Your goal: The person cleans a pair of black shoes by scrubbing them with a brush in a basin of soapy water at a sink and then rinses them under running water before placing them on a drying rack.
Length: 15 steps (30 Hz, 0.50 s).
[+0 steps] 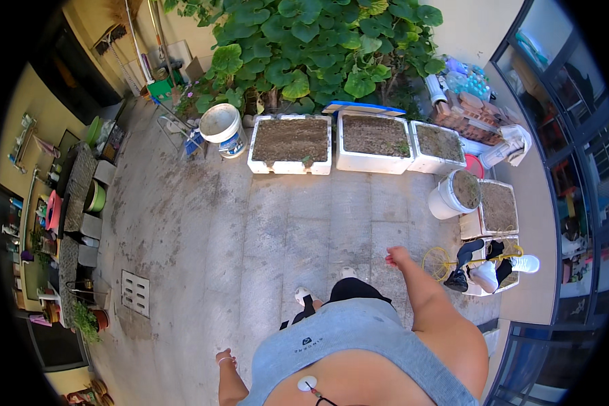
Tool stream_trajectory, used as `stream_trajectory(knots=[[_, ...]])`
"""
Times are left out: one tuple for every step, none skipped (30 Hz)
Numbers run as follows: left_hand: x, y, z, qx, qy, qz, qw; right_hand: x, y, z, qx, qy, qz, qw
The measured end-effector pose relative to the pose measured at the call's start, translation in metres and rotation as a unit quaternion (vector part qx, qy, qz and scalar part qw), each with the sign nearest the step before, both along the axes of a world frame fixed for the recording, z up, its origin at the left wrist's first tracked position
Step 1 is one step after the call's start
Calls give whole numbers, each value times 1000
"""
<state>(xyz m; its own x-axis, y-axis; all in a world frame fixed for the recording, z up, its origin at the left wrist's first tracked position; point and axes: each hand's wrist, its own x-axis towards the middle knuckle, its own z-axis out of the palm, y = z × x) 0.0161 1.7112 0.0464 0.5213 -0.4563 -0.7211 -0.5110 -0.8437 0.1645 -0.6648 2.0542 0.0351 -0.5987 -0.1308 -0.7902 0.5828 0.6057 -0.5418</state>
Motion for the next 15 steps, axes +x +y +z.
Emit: stream_trajectory(knots=[[7,-2,4,2,-4,3,1000,1,-3,-2,13,5,-5,1000],[8,-3,4,7,8,14,1000,0,-4,-4,28,10,-10,999],[-6,-3,9,15,18,26,999,-1,-4,-6,47,16,-14,999],[-13,-7,14,21,30,38,999,-3,-7,-8,70,8,5,998],[-12,-12,5,39,22,-11,999,-7,-11,-11,94,1,25,995],[-7,-21,3,17,14,-148,989,-8,-25,-15,111,-8,51,992],[4,-35,-3,-6,2,-280,960,-7,-45,-23,115,-16,49,992],[25,-51,-8,-32,-18,-400,916,-6,-76,-32,113,-26,54,992],[44,-61,-8,-54,-42,-510,858,-6,-100,-43,90,-34,23,995],[62,-58,-3,-64,-66,-607,789,-8,-117,-51,74,-44,-4,996],[45,-60,3,-6,3,-393,920,-18,-120,-55,61,-54,-29,996],[0,-76,9,41,86,-152,984,-38,-118,-57,40,-51,-72,995],[-8,-90,18,26,83,-97,992,-44,-142,-64,22,-55,-122,991],[-7,-104,26,10,78,-43,996,-45,-169,-72,3,-49,-132,990],[6,-109,37,6,66,-28,997,-41,-203,-74,5,-81,-137,987]])
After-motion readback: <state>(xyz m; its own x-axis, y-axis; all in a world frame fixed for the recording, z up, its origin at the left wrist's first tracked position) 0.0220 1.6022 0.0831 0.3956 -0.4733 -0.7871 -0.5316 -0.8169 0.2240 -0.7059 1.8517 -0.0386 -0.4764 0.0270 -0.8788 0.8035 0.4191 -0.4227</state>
